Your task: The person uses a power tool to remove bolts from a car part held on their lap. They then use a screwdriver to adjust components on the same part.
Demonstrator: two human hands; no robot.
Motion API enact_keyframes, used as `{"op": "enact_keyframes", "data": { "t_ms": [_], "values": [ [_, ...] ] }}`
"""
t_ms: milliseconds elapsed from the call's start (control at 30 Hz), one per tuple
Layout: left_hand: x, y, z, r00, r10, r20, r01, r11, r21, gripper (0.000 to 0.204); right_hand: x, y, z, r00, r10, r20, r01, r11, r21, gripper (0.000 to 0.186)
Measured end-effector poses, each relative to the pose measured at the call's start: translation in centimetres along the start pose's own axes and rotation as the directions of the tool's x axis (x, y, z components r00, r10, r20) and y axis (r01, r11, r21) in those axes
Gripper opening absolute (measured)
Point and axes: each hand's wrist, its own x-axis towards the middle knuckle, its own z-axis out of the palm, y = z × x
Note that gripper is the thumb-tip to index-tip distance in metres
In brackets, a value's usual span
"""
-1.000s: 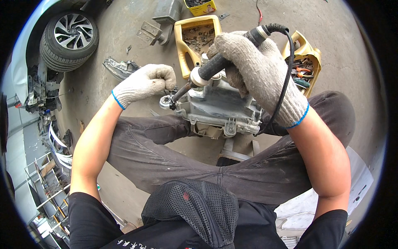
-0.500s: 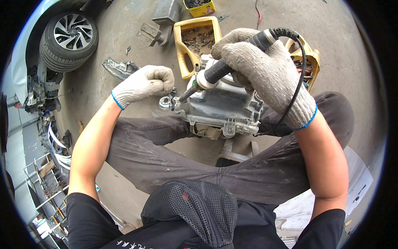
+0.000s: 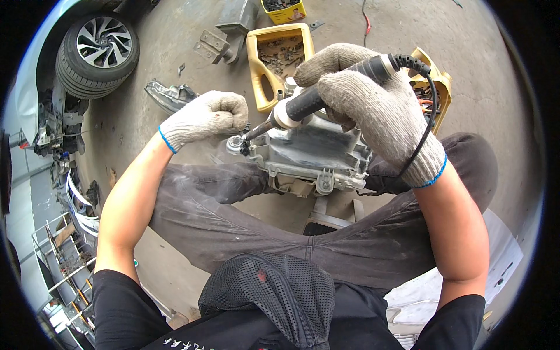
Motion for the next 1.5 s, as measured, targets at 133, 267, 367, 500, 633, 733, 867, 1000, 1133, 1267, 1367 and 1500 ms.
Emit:
{"op": "enact_keyframes", "data": {
  "t_ms": [133, 267, 367, 500, 633, 733, 867, 1000, 1133, 1267, 1367, 1500],
  "values": [
    [-0.1, 0.2, -0.1, 1.0, 0.022, 0.007, -0.022, 0.999, 0.029, 0.006, 0.0, -0.3, 0.1, 1.0, 0.012, 0.009, -0.012, 1.0, -0.028, 0.03],
    [-0.1, 0.1, -0.1, 1.0, 0.03, 0.009, -0.03, 0.999, 0.025, 0.006, 0.0, -0.2, 0.0, 1.0, 0.019, 0.008, -0.019, 1.0, -0.002, 0.03],
    [0.0, -0.2, -0.1, 0.999, 0.037, 0.003, -0.037, 0.999, 0.03, 0.006, 0.0, 0.1, -0.2, 1.0, 0.014, 0.015, -0.014, 1.0, 0.01, 0.031],
    [0.0, -0.3, -0.1, 1.0, 0.017, -0.008, -0.017, 0.999, 0.04, 0.005, 0.1, 0.3, -0.4, 1.0, 0.015, 0.019, -0.015, 1.0, 0.006, 0.032],
    [0.0, -0.6, 0.0, 1.0, -0.008, 0.0, 0.008, 0.999, -0.051, 0.005, 0.1, 0.3, -0.2, 1.0, 0.029, 0.004, -0.029, 0.999, 0.033, 0.031],
    [0.0, -0.3, 0.0, 1.0, -0.023, 0.009, 0.024, 0.998, -0.06, 0.004, 0.1, 0.2, 0.5, 0.995, 0.041, -0.091, -0.046, 0.998, -0.048, 0.039],
    [0.1, 0.1, 0.0, 1.0, -0.022, 0.013, 0.022, 0.999, -0.04, 0.004, 0.2, 0.6, 0.2, 0.996, 0.026, -0.086, -0.033, 0.996, -0.08, 0.038],
    [0.1, 0.0, 0.0, 1.0, -0.028, 0.004, 0.028, 0.999, -0.024, 0.004, 0.3, 0.5, 0.2, 0.995, 0.036, -0.093, -0.045, 0.995, -0.091, 0.038],
    [0.2, -0.4, 0.1, 0.999, -0.037, -0.032, 0.037, 0.999, -0.011, 0.003, 0.3, 0.5, 0.3, 0.994, 0.052, -0.095, -0.059, 0.996, -0.073, 0.038],
    [0.3, -0.6, -0.1, 1.0, -0.021, 0.001, 0.021, 1.0, -0.017, 0.002, 0.2, 0.4, 0.3, 0.996, 0.027, -0.086, -0.037, 0.992, -0.118, 0.038],
    [0.3, -0.7, -0.2, 1.0, 0.005, 0.006, -0.005, 1.0, -0.011, 0.001, 0.2, 0.3, 0.2, 0.995, -0.025, -0.094, 0.014, 0.994, -0.112, 0.038],
    [0.0, -0.2, 0.0, 0.999, -0.038, -0.015, 0.038, 0.999, -0.005, 0.002, 0.2, -0.3, 0.2, 0.996, 0.012, -0.091, -0.019, 0.996, -0.085, 0.037]
  ]
}}
